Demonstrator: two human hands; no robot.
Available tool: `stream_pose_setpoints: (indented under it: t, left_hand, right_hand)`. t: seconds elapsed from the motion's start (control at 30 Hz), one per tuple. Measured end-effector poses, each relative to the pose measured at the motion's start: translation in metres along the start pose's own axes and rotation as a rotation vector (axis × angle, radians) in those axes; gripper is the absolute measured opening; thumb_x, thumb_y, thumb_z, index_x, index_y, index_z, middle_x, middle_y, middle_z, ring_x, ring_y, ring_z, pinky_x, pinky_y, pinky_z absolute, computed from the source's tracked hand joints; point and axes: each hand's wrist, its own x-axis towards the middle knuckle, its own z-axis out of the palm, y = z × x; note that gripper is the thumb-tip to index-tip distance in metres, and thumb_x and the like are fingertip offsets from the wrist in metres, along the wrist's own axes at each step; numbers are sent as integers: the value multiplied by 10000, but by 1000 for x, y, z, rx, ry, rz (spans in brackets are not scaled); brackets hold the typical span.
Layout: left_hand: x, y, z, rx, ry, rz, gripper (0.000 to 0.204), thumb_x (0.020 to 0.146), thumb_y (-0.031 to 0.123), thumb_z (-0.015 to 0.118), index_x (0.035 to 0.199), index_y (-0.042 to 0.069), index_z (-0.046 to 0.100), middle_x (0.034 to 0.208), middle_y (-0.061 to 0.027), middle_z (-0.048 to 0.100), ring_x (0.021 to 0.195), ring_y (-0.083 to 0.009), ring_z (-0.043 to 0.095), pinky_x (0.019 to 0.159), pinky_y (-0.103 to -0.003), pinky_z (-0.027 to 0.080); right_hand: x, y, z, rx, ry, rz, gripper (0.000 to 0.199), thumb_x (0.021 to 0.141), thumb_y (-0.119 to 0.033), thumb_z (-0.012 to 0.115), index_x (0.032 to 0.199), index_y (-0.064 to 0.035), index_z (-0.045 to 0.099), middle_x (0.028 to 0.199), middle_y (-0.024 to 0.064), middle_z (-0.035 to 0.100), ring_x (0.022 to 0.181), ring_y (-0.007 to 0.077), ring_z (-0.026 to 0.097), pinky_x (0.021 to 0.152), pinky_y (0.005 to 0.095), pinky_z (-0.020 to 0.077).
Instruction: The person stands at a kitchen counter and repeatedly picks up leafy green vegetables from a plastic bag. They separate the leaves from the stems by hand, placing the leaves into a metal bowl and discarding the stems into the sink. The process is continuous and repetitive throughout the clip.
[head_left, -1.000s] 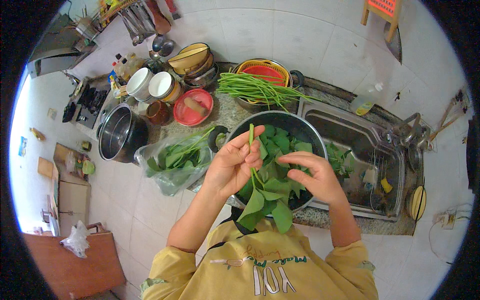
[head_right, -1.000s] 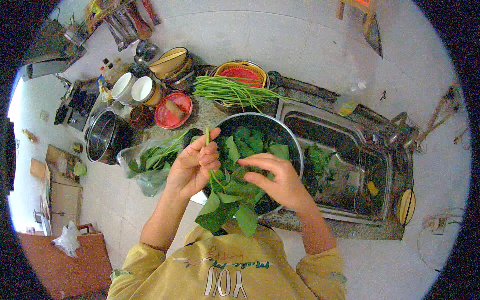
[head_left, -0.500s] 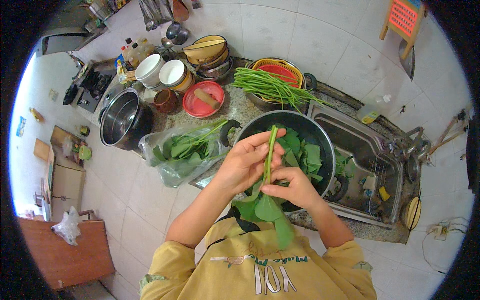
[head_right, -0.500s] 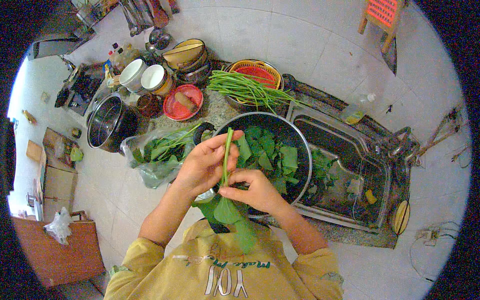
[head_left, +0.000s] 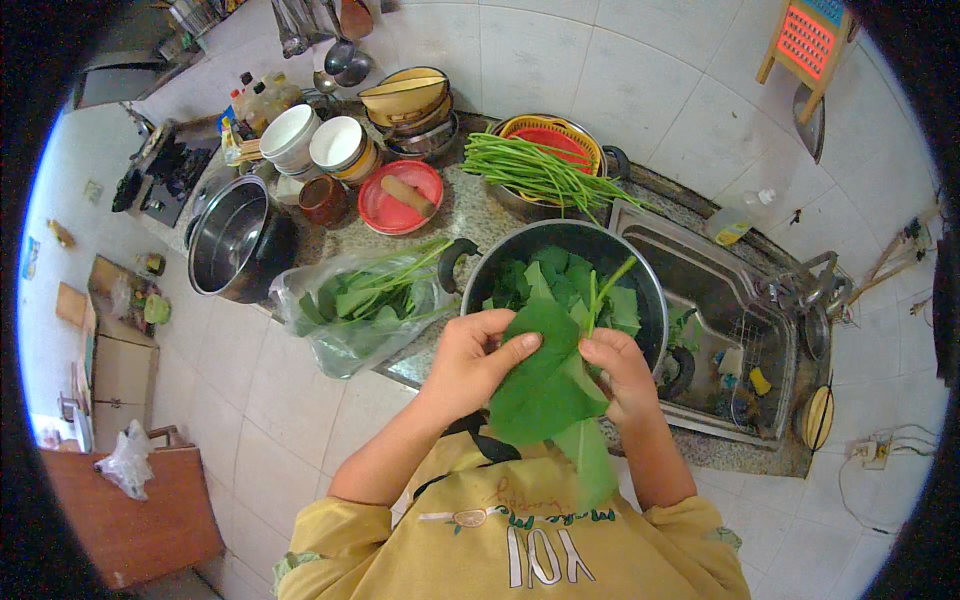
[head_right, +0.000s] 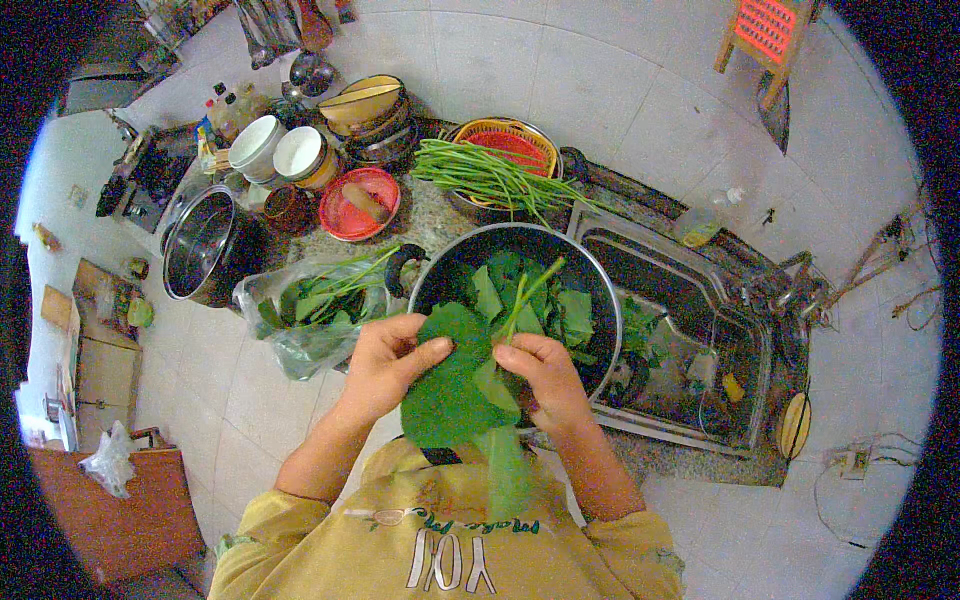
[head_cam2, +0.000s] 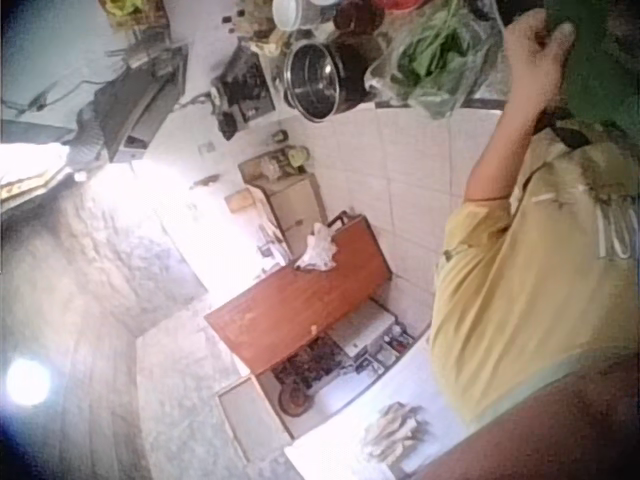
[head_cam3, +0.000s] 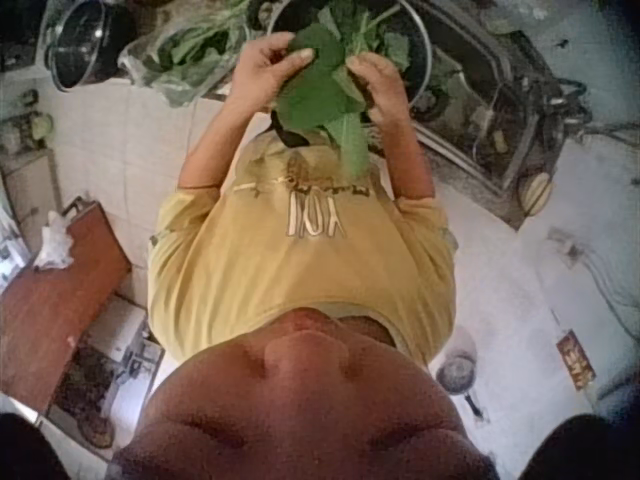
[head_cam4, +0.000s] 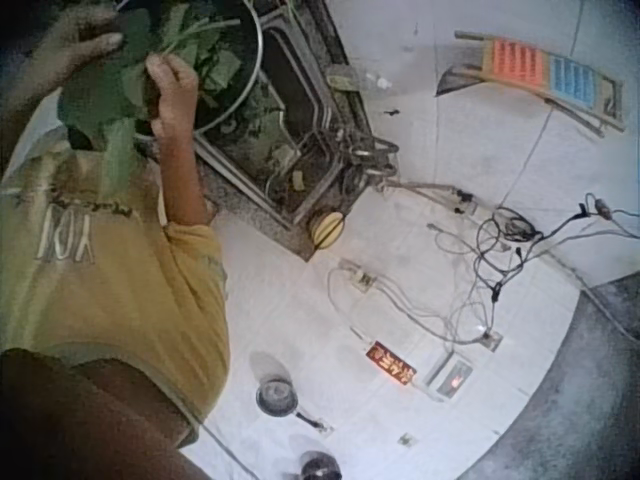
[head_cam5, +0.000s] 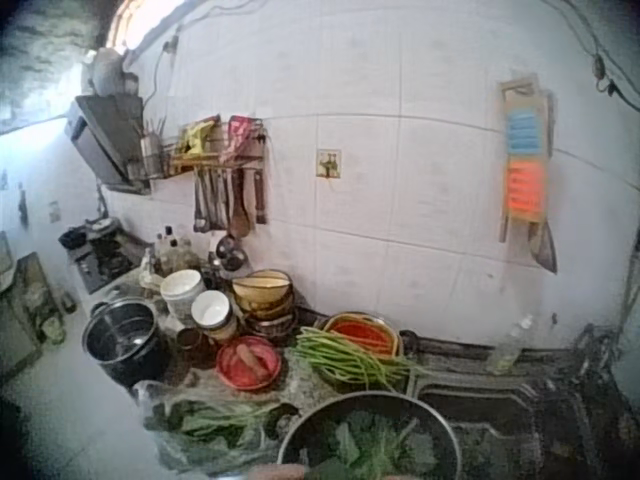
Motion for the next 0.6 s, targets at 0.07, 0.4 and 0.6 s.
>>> stream_pose_setpoints:
  t: [0.07, 0.4, 0.6]
  left_hand:
    - [1, 1, 0, -50, 13, 6, 117, 809, 104, 579, 823, -12, 589, 670, 16, 554, 603, -20, 461, 528, -188, 386]
    - [13, -15, -3, -236, -27, -16, 161, 832, 142, 542, 882, -2, 592, 749, -10, 601, 649, -69, 526, 602, -213, 422]
    - [20, -12, 5, -333, -51, -77, 185, 810, 152, 566, 943, 26, 543, 816, -8, 568, 743, -77, 514, 676, -216, 420]
  right_hand:
    - [0, 1, -1, 0, -28, -8, 190, 768, -123, 578, 873, 34, 591, 773, 52, 610, 653, 120, 574, 596, 245, 460]
    - [-7, -3, 4, -243, -9, -153, 188, 740, -92, 614, 880, 34, 613, 810, 54, 614, 721, 115, 560, 690, 247, 444]
    - [-8, -4, 6, -340, 107, -176, 152, 747, -111, 617, 832, 14, 626, 762, 33, 616, 692, 94, 551, 657, 230, 432]
